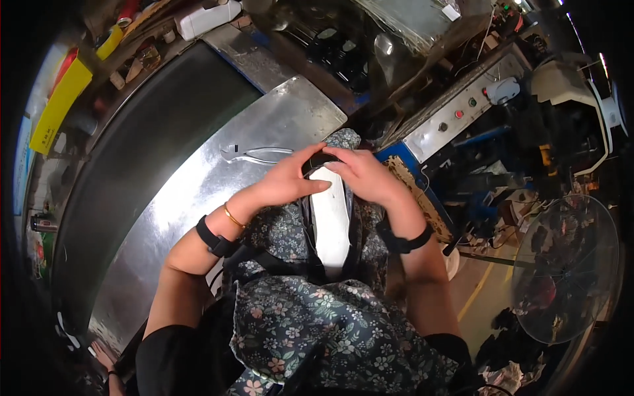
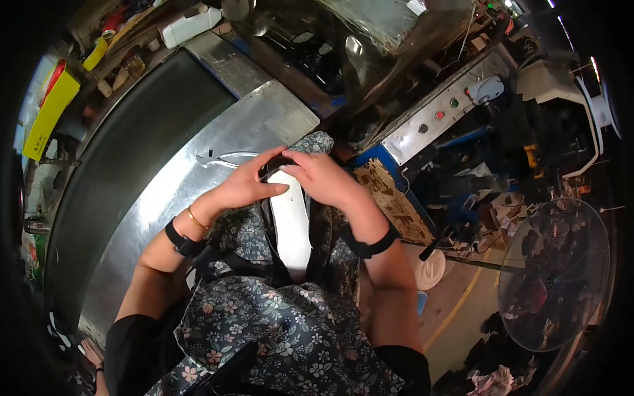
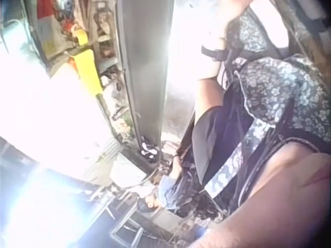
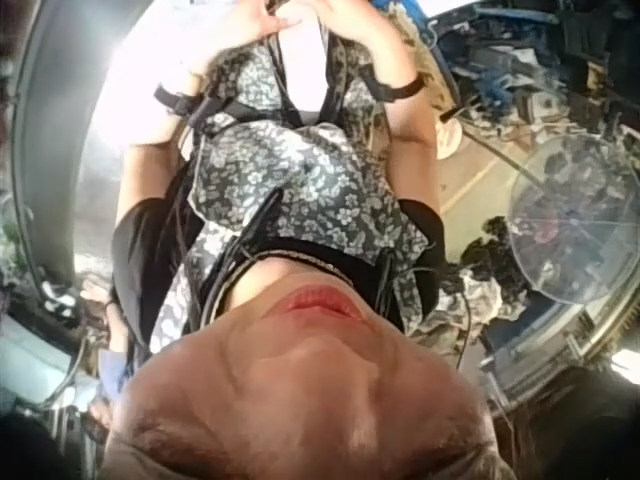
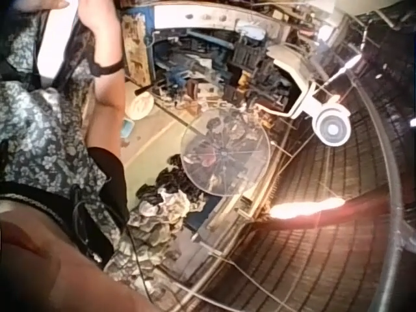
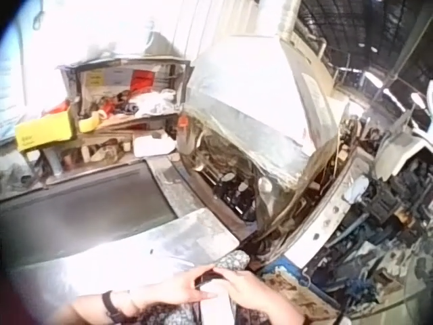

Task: Manually assemble and inspect shoe components on a conveyor belt in a manufacturing environment.

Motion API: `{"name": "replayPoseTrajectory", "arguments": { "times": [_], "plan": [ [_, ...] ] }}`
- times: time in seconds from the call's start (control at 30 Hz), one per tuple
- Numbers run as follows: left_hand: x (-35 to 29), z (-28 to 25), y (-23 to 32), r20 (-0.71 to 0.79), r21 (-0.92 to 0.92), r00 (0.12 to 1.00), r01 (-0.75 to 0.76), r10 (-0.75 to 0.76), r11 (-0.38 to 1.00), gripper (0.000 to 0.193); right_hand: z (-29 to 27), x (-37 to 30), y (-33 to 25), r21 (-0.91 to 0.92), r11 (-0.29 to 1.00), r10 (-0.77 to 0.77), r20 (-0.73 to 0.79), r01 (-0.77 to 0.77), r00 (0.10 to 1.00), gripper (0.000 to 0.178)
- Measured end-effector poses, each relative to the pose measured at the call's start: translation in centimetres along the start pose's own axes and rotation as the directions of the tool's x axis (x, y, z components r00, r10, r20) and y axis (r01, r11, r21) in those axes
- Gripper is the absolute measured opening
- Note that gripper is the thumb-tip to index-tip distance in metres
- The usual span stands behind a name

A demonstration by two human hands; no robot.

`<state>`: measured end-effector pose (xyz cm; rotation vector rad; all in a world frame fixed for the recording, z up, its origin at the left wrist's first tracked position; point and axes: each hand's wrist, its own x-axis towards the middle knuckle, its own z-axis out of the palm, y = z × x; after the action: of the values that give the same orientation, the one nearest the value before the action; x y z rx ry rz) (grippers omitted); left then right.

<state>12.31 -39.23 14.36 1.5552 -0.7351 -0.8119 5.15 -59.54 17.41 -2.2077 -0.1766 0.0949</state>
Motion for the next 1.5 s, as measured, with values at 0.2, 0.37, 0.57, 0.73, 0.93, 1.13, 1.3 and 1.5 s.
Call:
{"name": "replayPoseTrajectory", "arguments": {
  "times": [0.2, 0.37, 0.57, 0.73, 0.93, 1.13, 1.3, 1.5],
  "plan": [
    [0.6, 0.7, -2.5, -0.119, 0.103, 0.992, -0.026, 0.038, 0.994, 0.068, 2.9, -2.2, 3.5, 0.507, 0.857, 0.153, -0.073, -0.096, 0.985, 0.048],
    [2.0, 1.7, -4.3, -0.207, -0.052, 0.955, -0.229, 0.214, 0.972, 0.057, 9.6, -11.4, 3.3, 0.316, 0.930, 0.300, -0.364, -0.186, 0.882, 0.050],
    [1.2, 1.4, -3.2, -0.038, -0.231, 0.998, 0.039, -0.049, 0.972, 0.059, 6.9, -12.6, 2.7, 0.441, 0.878, 0.304, -0.210, -0.187, 0.929, 0.043],
    [1.5, 2.5, -3.7, -0.093, -0.242, 0.992, 0.055, -0.080, 0.969, 0.060, 9.9, -7.6, 7.1, 0.909, 0.319, 0.611, 0.020, -0.269, 0.791, 0.066],
    [2.4, 2.9, -4.6, -0.123, -0.157, 0.990, 0.045, -0.065, 0.987, 0.057, 7.6, -6.4, 4.2, -0.442, 0.828, 0.269, -0.229, -0.346, 0.936, 0.041],
    [3.6, 2.2, -3.7, -0.002, -0.243, 0.987, 0.154, -0.159, 0.958, 0.059, 6.1, -6.1, 2.7, -0.160, 0.863, 0.442, -0.220, -0.479, 0.869, 0.051],
    [3.3, -0.2, -5.6, 0.162, -0.870, 0.983, 0.104, 0.081, 0.482, 0.051, 10.7, -9.1, 4.4, 0.758, 0.626, 0.457, -0.166, -0.183, 0.874, 0.063],
    [0.6, 3.7, -3.8, -0.563, 0.568, 0.826, 0.408, -0.023, 0.715, 0.051, 10.0, -4.5, 1.4, 0.634, 0.689, 0.534, -0.117, -0.351, 0.837, 0.072]
  ]
}}
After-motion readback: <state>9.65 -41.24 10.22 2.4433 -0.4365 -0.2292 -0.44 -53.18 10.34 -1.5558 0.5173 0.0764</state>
